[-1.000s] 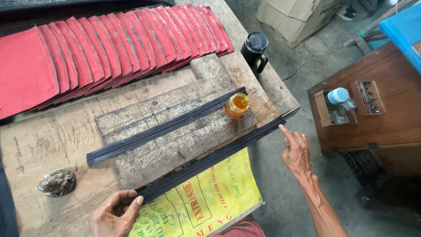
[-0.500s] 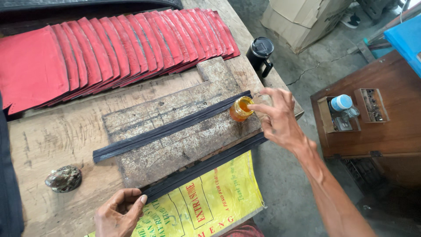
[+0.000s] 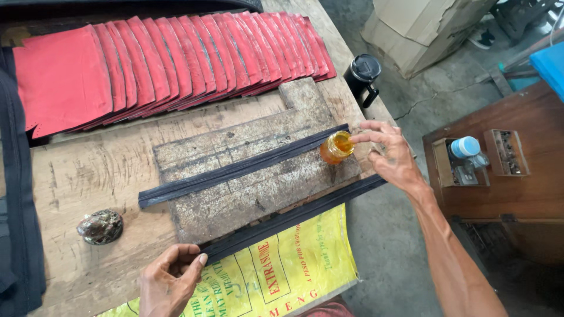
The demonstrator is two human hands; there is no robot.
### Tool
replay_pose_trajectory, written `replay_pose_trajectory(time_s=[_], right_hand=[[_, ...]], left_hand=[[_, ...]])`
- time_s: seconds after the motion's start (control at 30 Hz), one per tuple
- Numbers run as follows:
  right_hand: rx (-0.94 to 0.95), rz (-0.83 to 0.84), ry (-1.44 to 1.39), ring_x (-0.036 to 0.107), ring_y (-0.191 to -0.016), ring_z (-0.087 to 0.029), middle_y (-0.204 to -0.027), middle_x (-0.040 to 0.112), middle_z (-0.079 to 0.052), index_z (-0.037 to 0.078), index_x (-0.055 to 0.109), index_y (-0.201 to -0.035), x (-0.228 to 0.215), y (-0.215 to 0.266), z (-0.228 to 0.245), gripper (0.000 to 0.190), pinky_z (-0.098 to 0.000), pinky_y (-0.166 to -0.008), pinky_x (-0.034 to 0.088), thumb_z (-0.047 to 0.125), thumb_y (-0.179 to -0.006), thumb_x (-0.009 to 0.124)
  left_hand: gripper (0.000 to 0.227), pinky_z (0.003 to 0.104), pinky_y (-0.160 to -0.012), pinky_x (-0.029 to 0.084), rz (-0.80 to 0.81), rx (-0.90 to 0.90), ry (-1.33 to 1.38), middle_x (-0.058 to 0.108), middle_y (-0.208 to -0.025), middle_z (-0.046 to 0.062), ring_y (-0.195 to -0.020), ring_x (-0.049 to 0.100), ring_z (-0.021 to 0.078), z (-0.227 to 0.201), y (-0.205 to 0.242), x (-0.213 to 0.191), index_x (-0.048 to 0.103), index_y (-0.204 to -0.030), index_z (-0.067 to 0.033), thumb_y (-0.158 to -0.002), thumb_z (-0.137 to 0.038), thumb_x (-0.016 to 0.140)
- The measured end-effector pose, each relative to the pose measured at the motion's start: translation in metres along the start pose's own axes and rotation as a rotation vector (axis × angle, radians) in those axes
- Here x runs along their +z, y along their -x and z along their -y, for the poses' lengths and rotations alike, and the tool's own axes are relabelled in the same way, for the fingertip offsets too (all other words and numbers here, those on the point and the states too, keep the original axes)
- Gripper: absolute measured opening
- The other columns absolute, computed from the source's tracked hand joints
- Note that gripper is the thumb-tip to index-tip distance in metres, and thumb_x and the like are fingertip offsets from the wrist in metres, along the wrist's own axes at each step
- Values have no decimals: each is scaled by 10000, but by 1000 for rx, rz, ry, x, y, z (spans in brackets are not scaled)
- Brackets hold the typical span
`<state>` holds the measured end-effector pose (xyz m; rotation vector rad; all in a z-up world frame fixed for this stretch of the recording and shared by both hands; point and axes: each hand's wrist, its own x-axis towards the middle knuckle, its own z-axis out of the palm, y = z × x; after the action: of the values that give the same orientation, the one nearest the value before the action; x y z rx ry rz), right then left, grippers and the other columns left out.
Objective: The person repeatedly applies a yellow adhesive from a small jar onto black zipper strips laid on a wooden workbench. They use their right index finger to spread the adhesive along the length of each zipper, then place the treated zipper aside and repeat the process with another zipper.
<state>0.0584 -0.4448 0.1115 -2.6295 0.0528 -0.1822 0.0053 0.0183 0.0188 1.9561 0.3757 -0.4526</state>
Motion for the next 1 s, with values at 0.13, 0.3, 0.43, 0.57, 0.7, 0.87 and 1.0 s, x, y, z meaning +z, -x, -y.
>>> replay_pose_trajectory(time_s=[0.13, 0.3, 0.43, 0.57, 0.7, 0.87, 1.0], right_hand=[[-229, -27, 271, 500, -1294, -301, -1349, 619, -84, 138, 794, -1048, -13, 13, 35, 515, -450, -1127, 362, -150, -676, 586], [-258, -421, -333, 634, -1144, -199, -1255, 695, -91, 118, 770, -1016, -66, 65, 70, 387, -333, -1029, 529, -175, -890, 552], [-69, -722, -714, 663, -1086, -146, -1150, 689, -75, 74, 765, -1061, -37, 94, 48, 301, -293, -990, 573, -161, -961, 605], [434, -273, -735, 615, -993, -98, -1256, 679, 35, 112, 668, -1312, 58, 139, 27, 529, -269, -854, 526, -110, -835, 614], [564, -40, -938, 545, -1035, -160, -1128, 566, -40, 226, 255, -1623, 111, 173, 1, 984, -313, -935, 498, -69, -762, 628], [533, 62, -1039, 544, -1019, -180, -1111, 571, -78, 243, 128, -1654, 116, 177, -13, 1056, -325, -950, 486, -58, -776, 630], [502, 113, -1081, 558, -998, -185, -1112, 592, -97, 254, 76, -1645, 116, 175, -5, 1053, -349, -923, 504, -34, -788, 616]], left_hand=[[238, 290, -592, 592, -19, 6, -19, 772, -730, 98, -619, 690, 131, -2, -1, 2, 781, -1005, 5, -794, -99, 820], [247, 284, -582, 579, -28, 49, 18, 764, -726, 93, -613, 683, 117, 4, 2, 3, 772, -1007, 11, -796, -108, 815], [241, 268, -573, 566, -12, 74, 53, 753, -724, 72, -608, 665, 98, 3, 0, 4, 766, -1003, 5, -797, -111, 810], [233, 249, -581, 556, -30, 95, 16, 754, -711, 51, -611, 654, 87, 3, 2, 2, 771, -990, 4, -795, -115, 816], [220, 270, -553, 531, 5, 89, 1, 729, -676, 67, -592, 640, 102, 0, 5, -2, 772, -992, 1, -817, -130, 800], [229, 269, -553, 542, 10, 88, 9, 730, -662, 58, -584, 652, 102, -8, 7, -3, 770, -989, -1, -807, -136, 802], [223, 268, -554, 544, 24, 82, -34, 731, -653, 60, -579, 662, 110, -8, 9, -5, 771, -992, -10, -811, -139, 795]])
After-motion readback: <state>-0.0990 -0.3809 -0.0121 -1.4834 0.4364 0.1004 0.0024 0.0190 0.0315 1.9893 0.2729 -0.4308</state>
